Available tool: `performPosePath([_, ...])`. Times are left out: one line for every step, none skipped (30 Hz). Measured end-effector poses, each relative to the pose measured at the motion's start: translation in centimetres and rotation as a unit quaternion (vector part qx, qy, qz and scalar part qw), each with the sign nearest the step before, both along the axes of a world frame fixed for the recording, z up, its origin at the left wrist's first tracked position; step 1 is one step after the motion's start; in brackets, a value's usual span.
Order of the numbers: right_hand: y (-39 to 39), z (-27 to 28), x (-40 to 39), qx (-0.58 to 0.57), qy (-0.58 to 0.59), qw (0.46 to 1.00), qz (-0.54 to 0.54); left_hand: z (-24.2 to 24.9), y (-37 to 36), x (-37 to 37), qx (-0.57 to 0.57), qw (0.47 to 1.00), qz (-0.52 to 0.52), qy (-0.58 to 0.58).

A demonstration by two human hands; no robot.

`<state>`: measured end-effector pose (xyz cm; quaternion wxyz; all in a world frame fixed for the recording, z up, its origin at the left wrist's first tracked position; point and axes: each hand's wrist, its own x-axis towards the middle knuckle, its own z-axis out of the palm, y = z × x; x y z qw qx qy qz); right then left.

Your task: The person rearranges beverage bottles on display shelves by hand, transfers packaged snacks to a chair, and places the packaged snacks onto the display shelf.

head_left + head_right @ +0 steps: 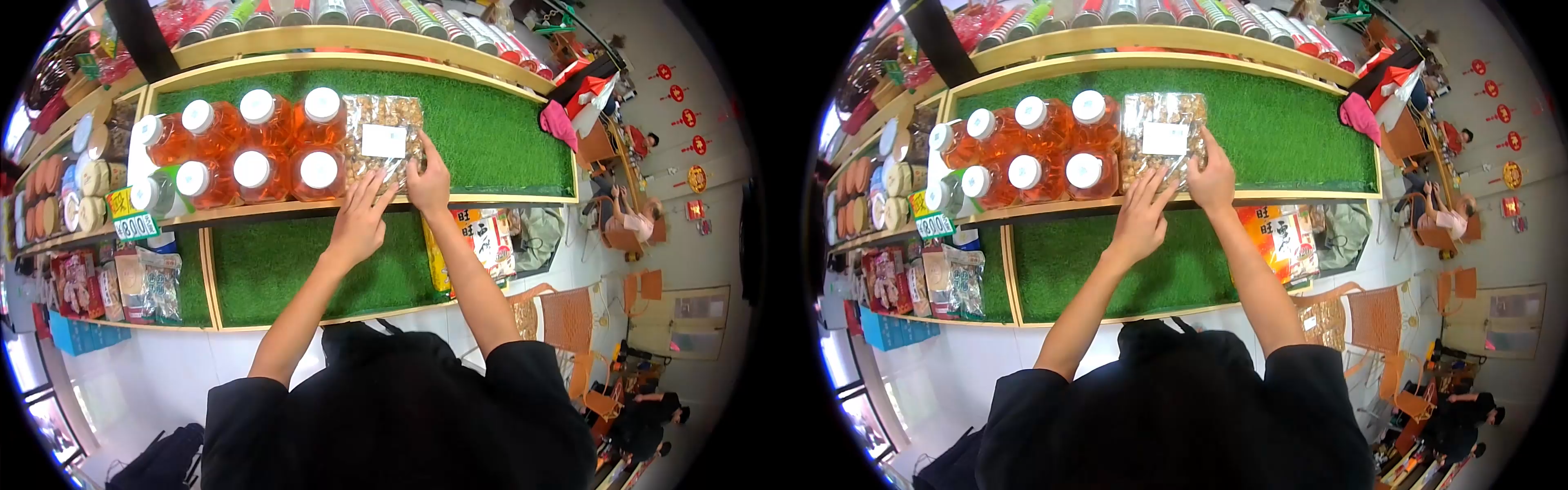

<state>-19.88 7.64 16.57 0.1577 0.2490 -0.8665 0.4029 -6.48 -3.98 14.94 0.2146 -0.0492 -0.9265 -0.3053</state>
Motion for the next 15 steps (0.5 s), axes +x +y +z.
performPosePath([0.2, 0.2, 0.0, -0.006, 0.003, 1.000, 0.008, 0.1, 0.4, 0.1, -0.006, 1.000, 0.008, 0.003])
performPosePath([0.3, 0.3, -0.1, -0.013, -0.034, 0.999, 0.010, 0.1, 0.9, 0.1, -0.015, 0.999, 0.033, 0.004])
performPosePath([0.7, 0.3, 0.0, -0.020, -0.073, 0.997, 0.012, 0.1, 1.5, 0.1, -0.023, 0.998, 0.057, 0.003])
performPosePath([1.1, 1.0, 0.2, -0.031, -0.132, 0.991, 0.015, 0.0, 2.2, 0.1, -0.020, 0.997, 0.078, 0.016])
performPosePath([1.7, 2.1, 0.5, -0.023, -0.209, 0.978, 0.018, 0.0, 2.9, -0.1, -0.007, 0.995, 0.099, 0.022])
performPosePath([2.5, 1.6, 0.9, -0.074, -0.194, 0.978, 0.031, -0.3, 3.6, -0.3, -0.019, 0.992, 0.122, 0.030])
performPosePath([3.6, 0.9, 1.6, -0.127, -0.181, 0.974, 0.048, -0.8, 4.2, -0.4, -0.033, 0.988, 0.148, 0.036])
performPosePath([5.9, 2.7, 4.7, -0.126, -0.037, 0.990, 0.054, -1.1, 4.8, -0.3, -0.034, 0.984, 0.166, 0.049])
performPosePath([8.8, 3.2, 7.2, -0.173, 0.026, 0.979, 0.103, -1.2, 5.5, 0.0, -0.037, 0.981, 0.181, 0.058])
performPosePath([12.0, 1.8, 9.4, -0.181, 0.018, 0.974, 0.135, -1.1, 6.6, 0.4, -0.030, 0.977, 0.201, 0.058])
performPosePath([15.7, -0.4, 11.3, -0.165, -0.017, 0.970, 0.177, -1.5, 7.4, 0.8, -0.010, 0.976, 0.204, 0.072])
performPosePath([19.4, -3.0, 13.1, -0.151, -0.066, 0.966, 0.199, -2.2, 8.4, 1.5, 0.012, 0.972, 0.224, 0.068])
performPosePath([23.8, -6.8, 14.5, -0.130, -0.144, 0.959, 0.208, -3.2, 9.4, 2.6, 0.030, 0.969, 0.237, 0.065])
performPosePath([28.7, -13.0, 15.8, -0.090, -0.211, 0.958, 0.169, -4.8, 9.9, 3.6, 0.065, 0.967, 0.246, 0.014])
performPosePath([34.2, -22.5, 17.8, -0.199, -0.316, 0.922, 0.101, -7.0, 10.4, 5.1, 0.096, 0.963, 0.249, -0.047])
